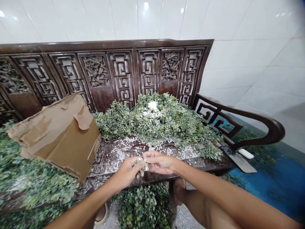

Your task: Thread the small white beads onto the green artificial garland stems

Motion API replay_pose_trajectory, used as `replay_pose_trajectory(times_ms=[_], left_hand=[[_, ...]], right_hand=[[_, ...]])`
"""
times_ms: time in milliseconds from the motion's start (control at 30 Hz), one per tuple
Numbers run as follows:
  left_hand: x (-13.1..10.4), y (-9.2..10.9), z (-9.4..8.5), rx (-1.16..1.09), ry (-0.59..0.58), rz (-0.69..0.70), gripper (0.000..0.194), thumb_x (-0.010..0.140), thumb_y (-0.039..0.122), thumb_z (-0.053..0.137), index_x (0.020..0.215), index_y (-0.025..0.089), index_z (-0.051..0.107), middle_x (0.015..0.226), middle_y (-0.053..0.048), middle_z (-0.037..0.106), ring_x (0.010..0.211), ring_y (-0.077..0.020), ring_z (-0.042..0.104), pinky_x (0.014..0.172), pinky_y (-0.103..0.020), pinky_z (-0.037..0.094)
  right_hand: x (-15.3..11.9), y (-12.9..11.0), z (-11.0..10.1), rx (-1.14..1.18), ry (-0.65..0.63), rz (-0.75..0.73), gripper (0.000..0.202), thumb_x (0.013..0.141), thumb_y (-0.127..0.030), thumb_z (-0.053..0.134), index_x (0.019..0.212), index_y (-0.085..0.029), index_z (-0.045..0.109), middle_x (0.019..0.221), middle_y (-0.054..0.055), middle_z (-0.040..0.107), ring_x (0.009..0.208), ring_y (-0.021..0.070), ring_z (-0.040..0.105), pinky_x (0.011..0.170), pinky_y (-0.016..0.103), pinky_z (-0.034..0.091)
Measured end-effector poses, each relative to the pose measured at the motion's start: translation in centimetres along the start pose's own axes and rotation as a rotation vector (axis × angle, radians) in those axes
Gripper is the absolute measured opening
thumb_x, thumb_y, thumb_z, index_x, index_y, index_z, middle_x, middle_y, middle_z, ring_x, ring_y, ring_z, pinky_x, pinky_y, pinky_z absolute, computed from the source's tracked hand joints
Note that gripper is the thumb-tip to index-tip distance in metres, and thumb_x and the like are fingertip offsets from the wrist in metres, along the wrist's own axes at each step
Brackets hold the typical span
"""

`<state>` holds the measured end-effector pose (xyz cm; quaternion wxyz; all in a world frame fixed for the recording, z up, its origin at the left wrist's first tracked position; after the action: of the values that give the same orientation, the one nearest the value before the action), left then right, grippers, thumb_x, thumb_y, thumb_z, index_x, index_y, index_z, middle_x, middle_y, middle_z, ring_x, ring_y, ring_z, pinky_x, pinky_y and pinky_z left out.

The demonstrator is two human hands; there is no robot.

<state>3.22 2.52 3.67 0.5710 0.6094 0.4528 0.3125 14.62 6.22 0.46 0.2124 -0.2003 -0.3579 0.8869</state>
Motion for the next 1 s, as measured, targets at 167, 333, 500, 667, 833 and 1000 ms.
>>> replay_pose_trajectory(times_ms=[167, 333, 500, 667, 833, 1000], left_hand=[[0.4, -0.5, -0.1, 0.096, -0.006, -0.060, 0.034, 0.084, 0.049, 0.051, 0.073, 0.017, 0.055, 0.066, 0.002, 0.059, 0.061, -0.0141, 0.055, 0.064, -0.026, 0.043], [-0.8, -3.7, 1.2, 0.217, -0.315, -0.250, 0.033, 0.076, 0.042, 0.062, 0.096, 0.017, 0.060, 0.077, -0.001, 0.063, 0.069, -0.0160, 0.058, 0.063, -0.025, 0.042], [-1.6, -6.5, 1.4, 0.426, -0.372, -0.284, 0.046, 0.072, 0.042, 0.065, 0.111, 0.017, 0.062, 0.091, -0.006, 0.065, 0.079, -0.0185, 0.060, 0.066, -0.025, 0.043], [-1.1, -6.1, 1.2, 0.487, -0.366, -0.286, 0.036, 0.077, 0.036, 0.054, 0.105, 0.015, 0.063, 0.089, -0.008, 0.068, 0.079, -0.0203, 0.061, 0.067, -0.027, 0.044], [-0.8, -5.2, 1.5, 0.490, -0.399, -0.271, 0.033, 0.078, 0.034, 0.052, 0.102, 0.015, 0.064, 0.088, -0.008, 0.069, 0.077, -0.0202, 0.061, 0.067, -0.027, 0.043], [-0.9, -4.6, 1.9, 0.504, -0.407, -0.217, 0.030, 0.077, 0.036, 0.054, 0.095, 0.017, 0.067, 0.075, -0.002, 0.067, 0.068, -0.0174, 0.058, 0.061, -0.024, 0.041]], right_hand=[[0.8, -0.5, -2.9, -0.144, 0.343, -0.003, 0.012, 0.073, -0.019, 0.065, 0.077, -0.012, 0.057, 0.065, -0.003, 0.049, 0.046, 0.0030, 0.032, 0.039, 0.015, 0.018], [0.0, -1.6, -7.4, -0.366, 0.608, -0.026, 0.004, 0.074, -0.012, 0.048, 0.073, -0.016, 0.050, 0.058, -0.006, 0.038, 0.042, 0.0048, 0.024, 0.038, 0.017, 0.015], [-2.5, -3.8, -11.9, -0.731, 0.914, -0.048, 0.015, 0.083, -0.018, 0.043, 0.073, -0.016, 0.054, 0.052, -0.004, 0.042, 0.042, 0.0090, 0.033, 0.043, 0.021, 0.025], [-3.1, -5.2, -13.2, -1.195, 1.047, -0.031, 0.026, 0.086, -0.012, 0.041, 0.072, -0.013, 0.062, 0.077, 0.012, 0.066, 0.083, 0.0210, 0.061, 0.072, 0.026, 0.039], [-1.4, -4.3, -13.0, -1.528, 1.015, 0.074, 0.023, 0.089, -0.020, 0.046, 0.100, -0.011, 0.064, 0.093, 0.019, 0.069, 0.096, 0.0280, 0.063, 0.080, 0.030, 0.039], [0.0, -4.1, -13.2, -1.714, 0.962, 0.159, 0.023, 0.089, -0.026, 0.052, 0.101, -0.011, 0.065, 0.100, 0.022, 0.069, 0.096, 0.0300, 0.065, 0.075, 0.030, 0.041]])
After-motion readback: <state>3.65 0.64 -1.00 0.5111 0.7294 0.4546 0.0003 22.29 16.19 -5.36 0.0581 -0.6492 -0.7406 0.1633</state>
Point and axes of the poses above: each hand's wrist, its own x-axis towards the middle knuckle, its own z-axis out of the palm, y = z × x, the point moved 5 cm from there along x, towards the middle knuckle
